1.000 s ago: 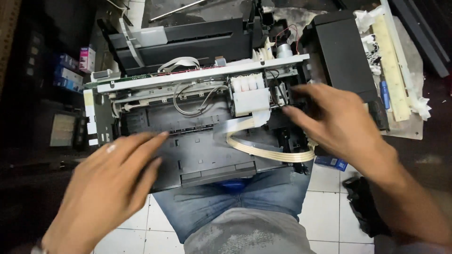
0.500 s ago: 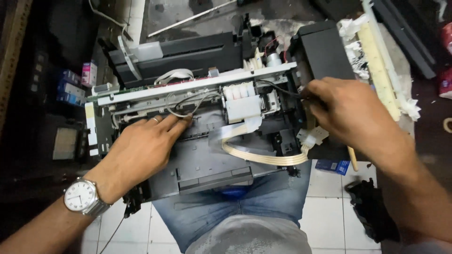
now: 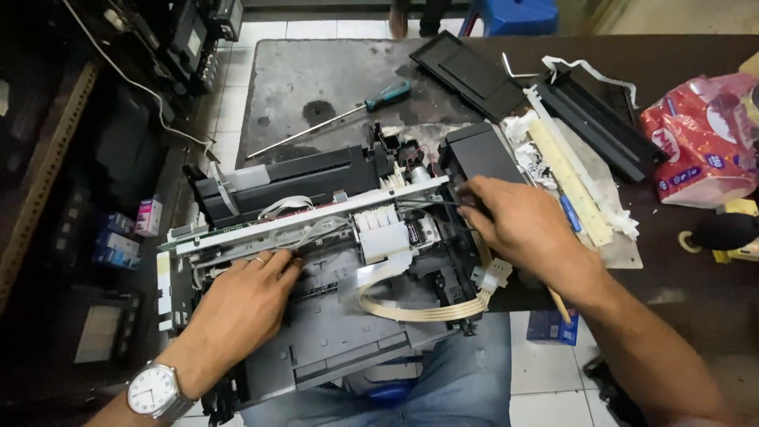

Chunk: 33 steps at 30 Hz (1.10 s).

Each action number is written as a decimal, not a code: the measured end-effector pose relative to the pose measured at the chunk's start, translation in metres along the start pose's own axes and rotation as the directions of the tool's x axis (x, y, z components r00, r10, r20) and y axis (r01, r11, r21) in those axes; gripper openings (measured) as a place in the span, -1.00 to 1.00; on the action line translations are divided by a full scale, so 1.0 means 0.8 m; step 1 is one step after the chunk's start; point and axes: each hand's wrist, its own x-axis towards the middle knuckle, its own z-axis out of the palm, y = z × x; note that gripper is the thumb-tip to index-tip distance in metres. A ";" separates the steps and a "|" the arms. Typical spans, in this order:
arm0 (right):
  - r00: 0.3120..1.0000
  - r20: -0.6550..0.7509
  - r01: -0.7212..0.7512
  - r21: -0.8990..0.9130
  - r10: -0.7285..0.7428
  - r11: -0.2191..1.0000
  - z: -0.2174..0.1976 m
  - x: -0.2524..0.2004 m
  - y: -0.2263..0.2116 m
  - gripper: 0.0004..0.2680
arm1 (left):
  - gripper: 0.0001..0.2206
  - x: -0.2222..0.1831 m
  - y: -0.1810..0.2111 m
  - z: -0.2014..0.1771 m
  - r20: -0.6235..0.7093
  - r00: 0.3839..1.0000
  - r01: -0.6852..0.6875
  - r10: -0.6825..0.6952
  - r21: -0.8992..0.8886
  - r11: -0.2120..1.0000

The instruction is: Routing ribbon cables and attaching internal components during the repair of an inkjet printer.

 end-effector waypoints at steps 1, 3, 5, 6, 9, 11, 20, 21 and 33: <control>0.999 -0.028 0.046 0.002 -0.046 0.999 0.001 0.000 0.001 -0.80 | -0.63 0.000 -0.001 0.000 -0.003 1.000 0.003 -0.003 -0.009 1.000; 0.995 -0.056 0.082 0.003 -0.081 0.997 0.003 0.001 -0.002 -0.80 | -0.73 0.000 -0.003 0.002 -0.005 1.000 -0.004 0.004 -0.019 1.000; 0.990 -0.096 0.108 0.020 -0.106 0.994 0.005 0.000 -0.008 -0.82 | -0.81 0.000 -0.004 0.005 -0.040 0.999 0.021 -0.023 -0.058 0.998; 0.992 -0.092 0.091 0.025 -0.088 0.996 0.008 -0.002 -0.007 -0.82 | -0.81 -0.002 -0.003 0.005 -0.036 0.999 0.004 -0.006 -0.060 0.998; 0.997 0.070 0.019 -0.038 -0.016 0.999 0.009 0.001 -0.009 -0.85 | -0.94 0.001 -0.006 0.002 -0.053 0.999 -0.011 0.005 -0.108 0.994; 0.960 0.274 0.006 -0.221 0.056 0.975 0.002 0.003 -0.018 -0.82 | -0.91 0.003 -0.005 -0.002 -0.024 0.998 0.045 -0.050 -0.180 0.983; 0.962 0.267 0.123 -0.231 -0.059 0.965 0.023 0.017 -0.010 -0.62 | -0.90 -0.001 -0.004 0.017 -0.103 0.981 0.127 -0.163 -0.293 0.948; 0.962 0.267 0.120 -0.232 -0.055 0.965 0.026 0.018 -0.009 -0.62 | -0.90 -0.001 -0.003 0.016 -0.104 0.982 0.123 -0.160 -0.293 0.948; 0.969 0.200 0.180 -0.162 -0.147 0.970 0.033 0.037 -0.019 -0.63 | -0.89 -0.006 -0.006 0.017 -0.162 0.965 0.053 -0.206 -0.646 0.761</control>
